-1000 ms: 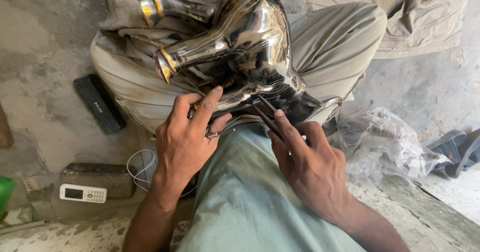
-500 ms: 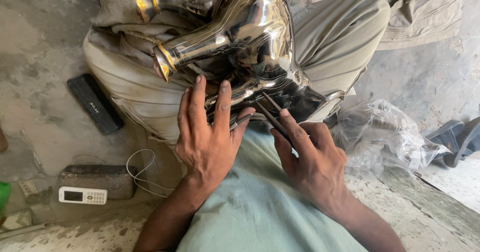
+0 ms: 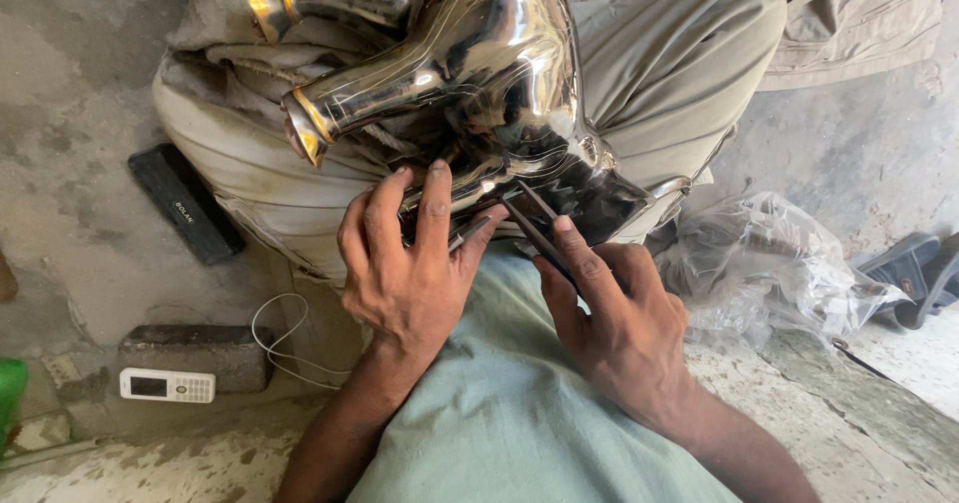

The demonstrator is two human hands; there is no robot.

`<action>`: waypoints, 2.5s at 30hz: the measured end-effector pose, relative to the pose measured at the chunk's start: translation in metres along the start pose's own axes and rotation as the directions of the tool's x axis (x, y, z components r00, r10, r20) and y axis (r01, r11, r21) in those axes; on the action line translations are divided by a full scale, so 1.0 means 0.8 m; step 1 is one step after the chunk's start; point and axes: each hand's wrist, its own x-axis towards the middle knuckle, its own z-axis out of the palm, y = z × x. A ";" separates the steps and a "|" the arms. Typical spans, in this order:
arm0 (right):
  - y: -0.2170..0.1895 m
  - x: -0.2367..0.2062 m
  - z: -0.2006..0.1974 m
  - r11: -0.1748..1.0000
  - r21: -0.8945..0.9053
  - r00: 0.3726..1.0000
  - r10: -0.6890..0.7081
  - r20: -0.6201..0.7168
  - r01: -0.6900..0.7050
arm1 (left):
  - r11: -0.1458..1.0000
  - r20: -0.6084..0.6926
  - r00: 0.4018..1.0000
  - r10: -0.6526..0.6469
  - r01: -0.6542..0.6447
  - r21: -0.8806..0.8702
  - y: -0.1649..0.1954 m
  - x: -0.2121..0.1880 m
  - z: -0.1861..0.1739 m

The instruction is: The person sits cross-legged on the floor and uses a small metal tool to engrave or polish a shiny, multi-spouted metal vessel. They hold the vessel steady with one hand while working with the tool in the other, occasionally rotating the object to access different areas.

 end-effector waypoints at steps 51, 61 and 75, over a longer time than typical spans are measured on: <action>-0.041 0.019 -0.002 0.575 -0.659 0.807 -0.584 0.086 0.486 | 0.964 -0.011 1.000 0.021 -0.023 -0.265 -0.028 -0.005 -0.004; 0.002 0.037 -0.074 0.987 0.049 0.988 0.155 0.010 -0.156 | 0.869 0.025 0.999 -0.043 0.050 -0.493 -0.078 0.021 -0.060; 0.054 0.167 -0.121 0.984 0.168 0.998 0.047 0.042 -0.053 | 0.965 -0.063 0.998 0.025 -0.040 -0.257 -0.014 0.143 -0.041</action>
